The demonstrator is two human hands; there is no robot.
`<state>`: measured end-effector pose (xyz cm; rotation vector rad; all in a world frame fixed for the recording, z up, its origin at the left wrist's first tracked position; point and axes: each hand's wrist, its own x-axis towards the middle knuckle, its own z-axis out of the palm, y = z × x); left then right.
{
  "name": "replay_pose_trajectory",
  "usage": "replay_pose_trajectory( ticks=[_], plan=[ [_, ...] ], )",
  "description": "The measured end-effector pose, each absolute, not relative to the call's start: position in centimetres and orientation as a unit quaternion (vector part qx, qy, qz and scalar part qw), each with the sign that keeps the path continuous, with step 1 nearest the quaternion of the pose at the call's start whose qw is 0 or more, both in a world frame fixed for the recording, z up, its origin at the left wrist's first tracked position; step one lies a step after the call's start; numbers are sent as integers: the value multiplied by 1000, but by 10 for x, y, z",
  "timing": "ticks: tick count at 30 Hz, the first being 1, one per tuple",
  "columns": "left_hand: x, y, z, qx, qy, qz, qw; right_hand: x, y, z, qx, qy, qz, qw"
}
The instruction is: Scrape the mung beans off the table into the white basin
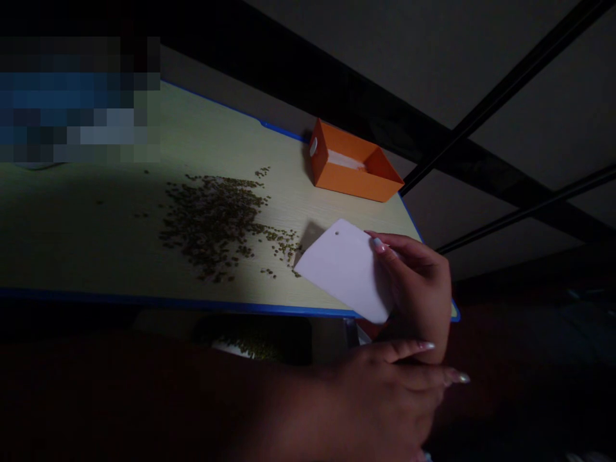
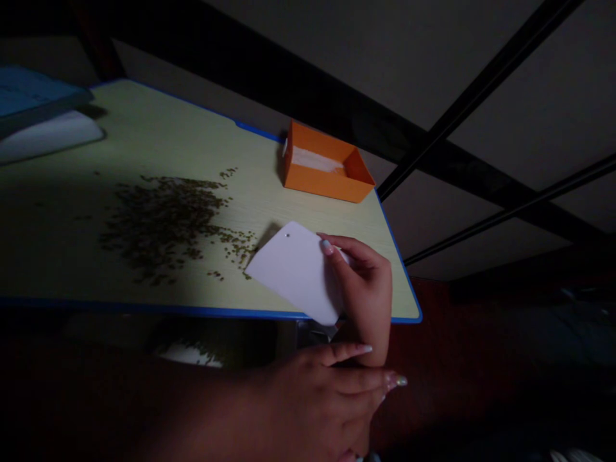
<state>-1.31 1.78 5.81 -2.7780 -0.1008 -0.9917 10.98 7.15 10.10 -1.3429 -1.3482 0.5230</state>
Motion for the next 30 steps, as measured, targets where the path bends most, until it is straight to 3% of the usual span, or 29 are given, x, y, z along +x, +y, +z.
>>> replay_pose_trajectory(
  ticks=[30],
  plan=[
    [-12, 20, 58, -929, -26, -356, 98, 103, 73, 102, -553, -584, 243, 543]
  ],
)
